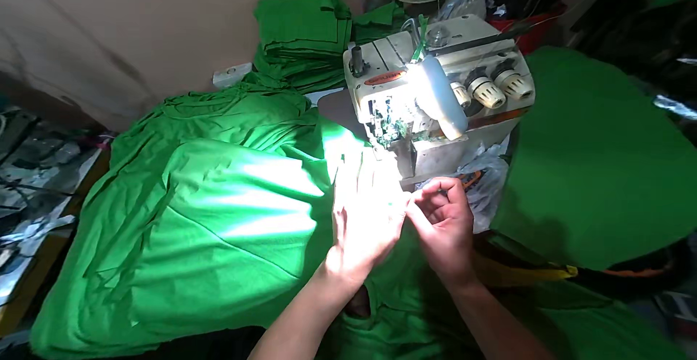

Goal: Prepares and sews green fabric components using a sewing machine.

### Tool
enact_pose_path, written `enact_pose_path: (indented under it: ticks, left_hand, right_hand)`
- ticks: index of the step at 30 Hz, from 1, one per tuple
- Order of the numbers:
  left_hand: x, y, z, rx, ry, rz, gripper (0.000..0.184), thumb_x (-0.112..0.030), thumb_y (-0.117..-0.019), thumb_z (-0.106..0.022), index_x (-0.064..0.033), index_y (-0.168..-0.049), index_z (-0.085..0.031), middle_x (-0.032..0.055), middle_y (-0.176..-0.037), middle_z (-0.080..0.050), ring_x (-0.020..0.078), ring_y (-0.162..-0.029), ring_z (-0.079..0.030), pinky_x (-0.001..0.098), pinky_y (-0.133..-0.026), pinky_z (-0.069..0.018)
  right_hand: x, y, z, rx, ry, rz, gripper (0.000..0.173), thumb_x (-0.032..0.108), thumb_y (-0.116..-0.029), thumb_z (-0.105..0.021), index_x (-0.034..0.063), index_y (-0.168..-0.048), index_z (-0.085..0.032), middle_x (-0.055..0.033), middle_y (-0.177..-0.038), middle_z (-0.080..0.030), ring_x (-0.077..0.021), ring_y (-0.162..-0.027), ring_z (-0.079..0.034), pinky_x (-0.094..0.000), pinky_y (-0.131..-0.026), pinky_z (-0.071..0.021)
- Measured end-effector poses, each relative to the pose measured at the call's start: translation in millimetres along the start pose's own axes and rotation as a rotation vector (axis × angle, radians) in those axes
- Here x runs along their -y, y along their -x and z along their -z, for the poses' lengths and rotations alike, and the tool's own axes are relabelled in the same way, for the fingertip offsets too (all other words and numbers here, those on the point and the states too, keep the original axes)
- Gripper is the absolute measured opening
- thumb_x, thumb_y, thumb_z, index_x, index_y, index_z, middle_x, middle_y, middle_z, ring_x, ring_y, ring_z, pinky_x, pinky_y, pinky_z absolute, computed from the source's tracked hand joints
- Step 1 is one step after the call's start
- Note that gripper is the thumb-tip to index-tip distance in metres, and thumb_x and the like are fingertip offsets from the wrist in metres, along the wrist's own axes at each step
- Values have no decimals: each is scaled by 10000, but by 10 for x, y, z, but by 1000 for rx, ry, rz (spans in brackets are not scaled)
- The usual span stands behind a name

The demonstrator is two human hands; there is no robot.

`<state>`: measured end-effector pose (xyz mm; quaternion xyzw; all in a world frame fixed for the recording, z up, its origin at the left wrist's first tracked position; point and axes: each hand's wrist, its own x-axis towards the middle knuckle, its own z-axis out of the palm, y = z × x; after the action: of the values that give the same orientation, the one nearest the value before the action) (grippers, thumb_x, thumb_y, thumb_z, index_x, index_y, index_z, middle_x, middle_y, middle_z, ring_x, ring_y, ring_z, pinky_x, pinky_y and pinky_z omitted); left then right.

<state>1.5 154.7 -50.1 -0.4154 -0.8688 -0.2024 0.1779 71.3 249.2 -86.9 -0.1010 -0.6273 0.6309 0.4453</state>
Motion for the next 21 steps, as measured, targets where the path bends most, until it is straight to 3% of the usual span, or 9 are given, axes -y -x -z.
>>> enact_pose_path:
  ticks: [3,5,11,14,16,18,19,20,21]
  left_hand:
    - [-21,34,3,0,44,74,586,-458,-987,-473,25,-1232,-698,257,-1373,-613,467,-1345,-515,602,-1102,-376]
    - [-39,7,-5,-32,36,75,572,-430,-966,-493,38,-1226,-695,258,-1332,-638,447,-1291,-567,595,-1070,-402]
    - [-44,-58,47,25,12,46,530,-329,-981,-478,43,-1320,-644,226,-1338,-648,384,-1287,-586,540,-1076,-415]
    - [92,120,167,-31,188,33,520,-279,-1004,-468,92,-1351,-578,267,-1409,-579,360,-1389,-503,496,-1185,-333]
    - [301,437,368,-186,236,56,619,-427,-1061,-393,40,-1464,-443,250,-1502,-476,308,-1439,-423,478,-1192,-322]
    - [639,927,645,-423,125,117,578,-494,-1067,-391,-154,-1536,-382,62,-1623,-351,204,-1534,-251,467,-1249,-207]
    - [863,1226,746,-599,33,140,553,-444,-1056,-446,-165,-1528,-376,42,-1639,-305,204,-1550,-196,462,-1260,-173]
    - [1055,1546,782,-788,-44,202,550,-362,-1046,-496,-66,-1493,-371,129,-1626,-289,256,-1553,-179,460,-1261,-165]
    - [1162,1845,745,-960,-56,340,587,-255,-1039,-526,100,-1462,-326,276,-1588,-279,323,-1540,-196,441,-1255,-188]
  right_hand:
    - [-4,-5,10,3,6,-3,300,-49,-821,-664,68,-1032,-486,94,-833,-668,41,-755,-661,-142,-722,-573]
    - [-2,-25,18,-5,21,-11,305,-48,-819,-663,76,-1033,-484,97,-829,-671,46,-755,-659,-137,-719,-568]
    - [-7,-71,30,-9,69,-12,306,-30,-830,-687,69,-1039,-486,88,-799,-654,54,-710,-629,-122,-677,-543]
    - [-57,-185,-23,-19,148,3,302,-7,-833,-702,59,-1037,-490,90,-740,-585,73,-638,-562,-97,-624,-495]
    - [-74,-303,-67,-18,177,5,312,17,-839,-723,57,-1060,-506,103,-702,-537,88,-591,-498,-79,-572,-436]
    - [-82,-399,-92,5,184,-13,322,32,-841,-742,38,-1085,-533,93,-674,-487,73,-560,-449,-86,-549,-402]
    - [-86,-439,-100,15,189,-23,319,37,-843,-750,29,-1079,-535,90,-655,-463,65,-543,-424,-91,-539,-383]
    - [-88,-473,-103,21,198,-34,315,45,-844,-760,30,-1062,-533,91,-641,-446,62,-531,-410,-93,-534,-373]
    - [-85,-496,-105,26,212,-48,319,52,-845,-770,28,-1054,-531,91,-636,-436,60,-526,-404,-94,-532,-372]
